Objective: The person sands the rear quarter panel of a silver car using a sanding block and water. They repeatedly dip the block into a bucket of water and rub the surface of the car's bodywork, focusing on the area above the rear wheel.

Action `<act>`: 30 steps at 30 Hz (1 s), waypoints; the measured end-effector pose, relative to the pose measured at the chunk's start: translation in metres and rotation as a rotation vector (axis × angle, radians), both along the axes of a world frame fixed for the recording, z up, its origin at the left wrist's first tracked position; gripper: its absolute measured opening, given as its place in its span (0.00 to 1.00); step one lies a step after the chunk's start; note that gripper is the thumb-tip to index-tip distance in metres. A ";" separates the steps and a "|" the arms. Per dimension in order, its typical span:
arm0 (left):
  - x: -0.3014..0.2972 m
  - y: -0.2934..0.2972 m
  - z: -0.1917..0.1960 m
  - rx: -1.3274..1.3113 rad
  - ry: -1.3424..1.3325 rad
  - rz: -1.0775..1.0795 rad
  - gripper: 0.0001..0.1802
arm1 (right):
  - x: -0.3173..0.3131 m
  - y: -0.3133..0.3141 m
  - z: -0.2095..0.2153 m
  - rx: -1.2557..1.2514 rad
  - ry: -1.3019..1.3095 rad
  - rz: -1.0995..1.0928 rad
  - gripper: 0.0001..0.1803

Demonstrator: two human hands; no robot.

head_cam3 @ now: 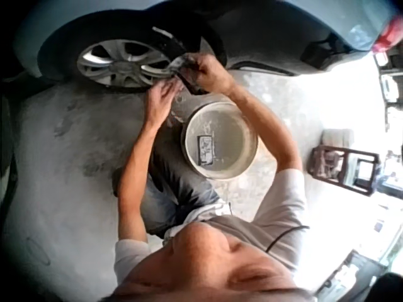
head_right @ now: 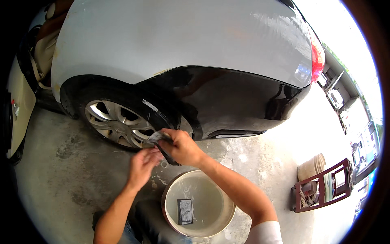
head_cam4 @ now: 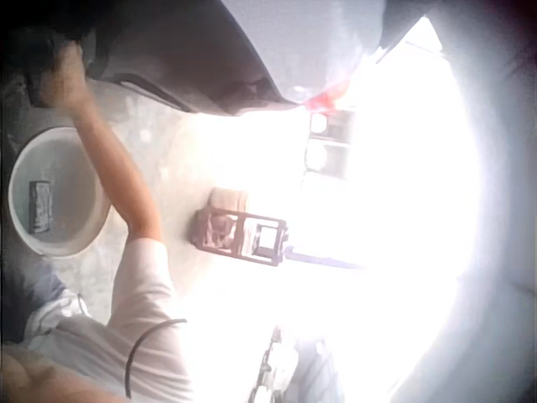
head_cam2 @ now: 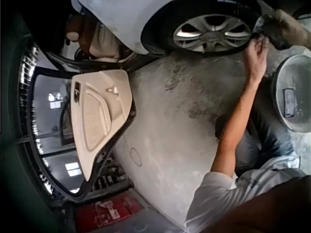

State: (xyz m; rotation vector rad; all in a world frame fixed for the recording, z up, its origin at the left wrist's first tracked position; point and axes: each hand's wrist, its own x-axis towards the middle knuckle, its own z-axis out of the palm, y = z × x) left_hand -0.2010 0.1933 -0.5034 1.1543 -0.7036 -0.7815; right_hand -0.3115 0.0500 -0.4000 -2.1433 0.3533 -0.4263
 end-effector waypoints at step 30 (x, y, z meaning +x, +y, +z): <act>0.036 0.044 0.039 0.166 -0.126 0.077 0.13 | 0.041 -0.094 0.155 -1.724 -0.258 -0.215 0.13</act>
